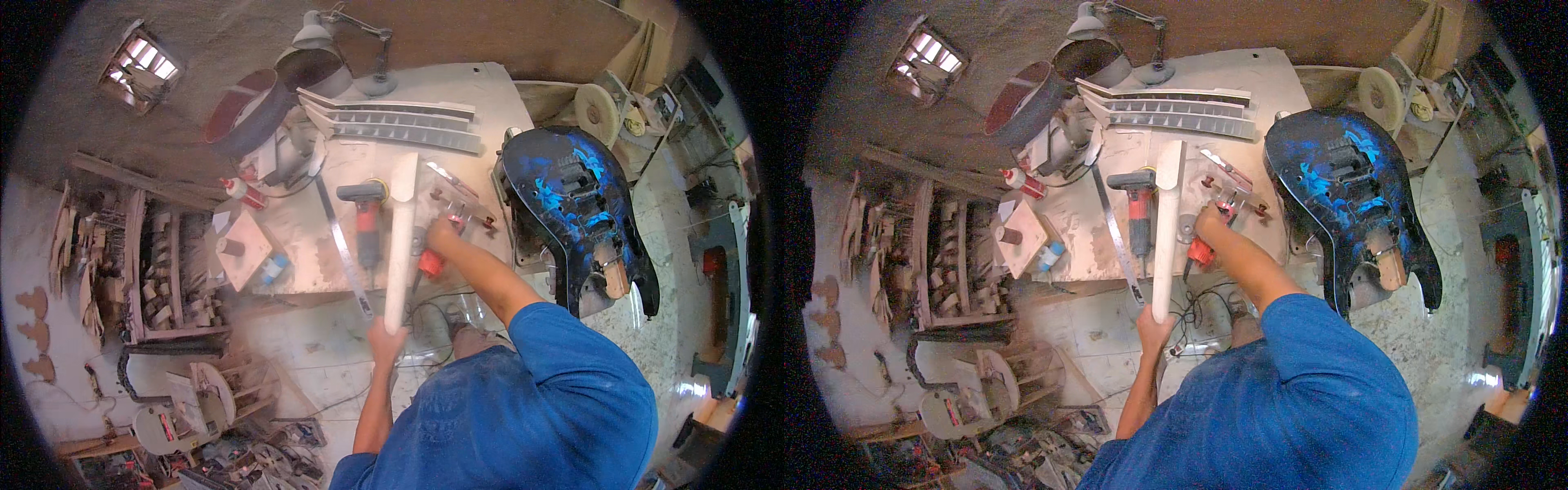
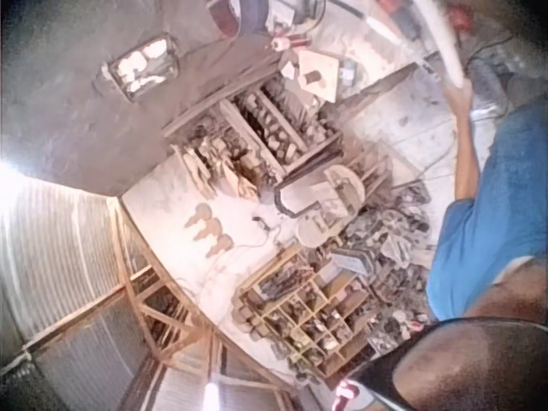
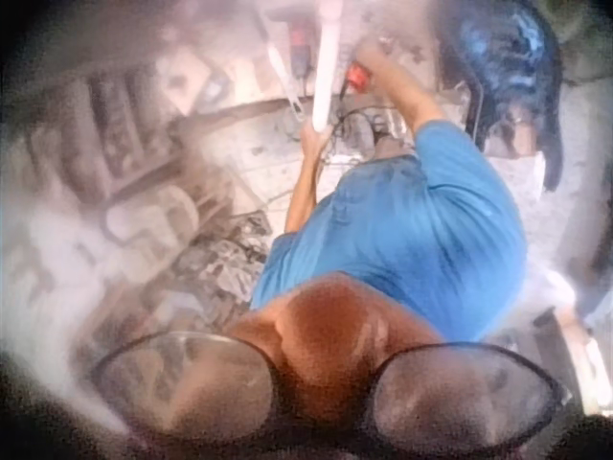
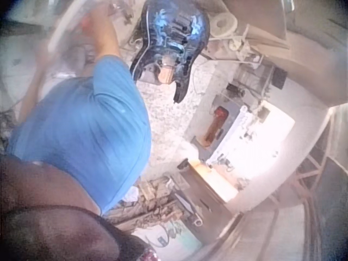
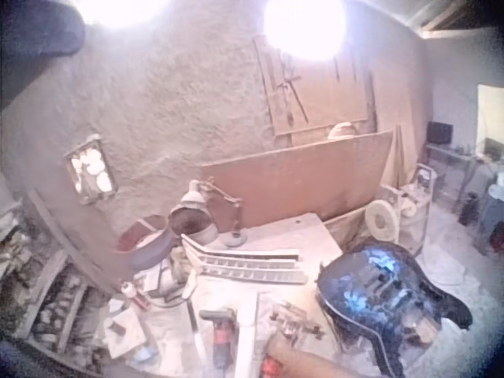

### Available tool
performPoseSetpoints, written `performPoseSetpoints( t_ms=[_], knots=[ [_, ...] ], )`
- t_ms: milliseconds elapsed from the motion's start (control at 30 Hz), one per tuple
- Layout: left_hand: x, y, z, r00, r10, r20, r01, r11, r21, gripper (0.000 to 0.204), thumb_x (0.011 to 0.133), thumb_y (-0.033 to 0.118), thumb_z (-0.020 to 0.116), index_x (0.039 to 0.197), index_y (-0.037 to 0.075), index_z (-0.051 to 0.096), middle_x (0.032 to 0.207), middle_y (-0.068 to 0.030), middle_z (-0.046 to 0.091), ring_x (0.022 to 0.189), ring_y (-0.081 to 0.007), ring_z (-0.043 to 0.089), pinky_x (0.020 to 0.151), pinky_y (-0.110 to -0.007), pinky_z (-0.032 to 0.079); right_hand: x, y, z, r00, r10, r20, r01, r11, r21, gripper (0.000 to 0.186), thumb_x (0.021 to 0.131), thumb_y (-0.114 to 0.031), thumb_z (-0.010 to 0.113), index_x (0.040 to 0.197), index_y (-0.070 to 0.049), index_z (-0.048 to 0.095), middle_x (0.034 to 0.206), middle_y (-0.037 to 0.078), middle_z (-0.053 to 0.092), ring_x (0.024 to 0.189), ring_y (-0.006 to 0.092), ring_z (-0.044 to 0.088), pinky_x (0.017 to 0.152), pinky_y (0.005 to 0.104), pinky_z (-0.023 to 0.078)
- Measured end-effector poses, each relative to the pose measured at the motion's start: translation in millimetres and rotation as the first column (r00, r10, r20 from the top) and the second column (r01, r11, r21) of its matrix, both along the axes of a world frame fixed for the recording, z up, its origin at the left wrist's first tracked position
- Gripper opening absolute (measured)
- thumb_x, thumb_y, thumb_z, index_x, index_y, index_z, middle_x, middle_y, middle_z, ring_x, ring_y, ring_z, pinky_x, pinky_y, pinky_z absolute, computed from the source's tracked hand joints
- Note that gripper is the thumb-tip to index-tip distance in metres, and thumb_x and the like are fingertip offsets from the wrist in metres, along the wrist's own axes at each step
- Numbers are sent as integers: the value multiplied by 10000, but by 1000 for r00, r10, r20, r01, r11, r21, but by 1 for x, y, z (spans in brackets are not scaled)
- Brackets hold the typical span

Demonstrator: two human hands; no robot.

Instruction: The person uses a handheld router to shape the edges and cavities of an electric guitar body on a workbench, then aligns a wooden guitar neck into the body pocket.

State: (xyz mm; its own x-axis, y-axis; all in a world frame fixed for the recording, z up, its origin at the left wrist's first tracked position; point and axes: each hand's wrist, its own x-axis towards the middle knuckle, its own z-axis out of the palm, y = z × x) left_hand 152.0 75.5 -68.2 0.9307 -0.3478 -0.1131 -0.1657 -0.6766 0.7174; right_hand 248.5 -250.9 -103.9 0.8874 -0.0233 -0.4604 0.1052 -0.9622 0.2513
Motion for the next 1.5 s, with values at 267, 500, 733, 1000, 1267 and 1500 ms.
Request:
performPoseSetpoints(
  t_ms=[267, 500, 733, 1000, 1267, 1500],
  knots=[
    [-41, 44, 16, 905, -195, -378, 25, 912, -410, 301, 773, 173, 750, 1014, -2, 700, 814, -65, 698, 676, -164, 641, 614, -346, 501, -50, 35, 65, 811, -555, 184, 194, 553, 810, 280, 990, -343, 634, 1160, -188, 794, 1103, 94, 792, 1085, 292, 746, 924, 477, 541],
    [-77, 25, 57, 780, -486, -395, 74, 698, -712, 241, 776, 108, 665, 980, -19, 644, 713, -46, 605, 544, -120, 532, 487, -291, 396, -180, 141, 215, 718, -529, -452, -234, -795, 559, 552, 1111, -441, 528, 1580, -156, 466, 1177, 123, 704, 1002, 224, 731, 858, 391, 596],
    [-120, -55, 116, 615, -788, -22, 666, 534, -521, 445, 841, 232, 780, 1203, -15, 702, 1029, -105, 747, 957, -219, 709, 873, -379, 561, -286, 137, 294, 188, -971, 145, -545, 19, 838, 756, 1066, -365, 654, 1667, -35, 336, 1119, 115, 704, 854, 154, 672, 777, 319, 574],
    [-99, -129, 174, 735, -661, 151, 604, 537, -590, 286, 1037, 168, 670, 1255, -11, 717, 1206, -127, 759, 1142, -214, 696, 1013, -356, 522, -457, 61, 338, -93, -743, 663, -68, 669, 740, 765, 985, -379, 747, 1639, -127, 442, 1326, 221, 725, 1087, 282, 752, 919, 382, 575],
    [-102, -256, 236, 734, -605, 309, 645, 479, -595, 238, 1064, 147, 643, 1198, -9, 763, 1111, -74, 784, 968, -141, 696, 877, -303, 545, -572, 15, 312, 112, -840, 532, 346, 535, 771, 742, 968, -396, 762, 1623, -189, 480, 1199, 220, 758, 1019, 386, 751, 875, 422, 579],
    [-112, -349, 239, 557, -775, 298, 814, 437, -383, 328, 1087, 279, 608, 1247, 42, 768, 1085, -113, 802, 977, -173, 721, 909, -340, 550, -562, 4, 292, 174, -868, 465, 443, 491, 751, 730, 976, -409, 753, 1621, -198, 484, 1080, 207, 776, 928, 392, 757, 798, 462, 583]
  ],
)
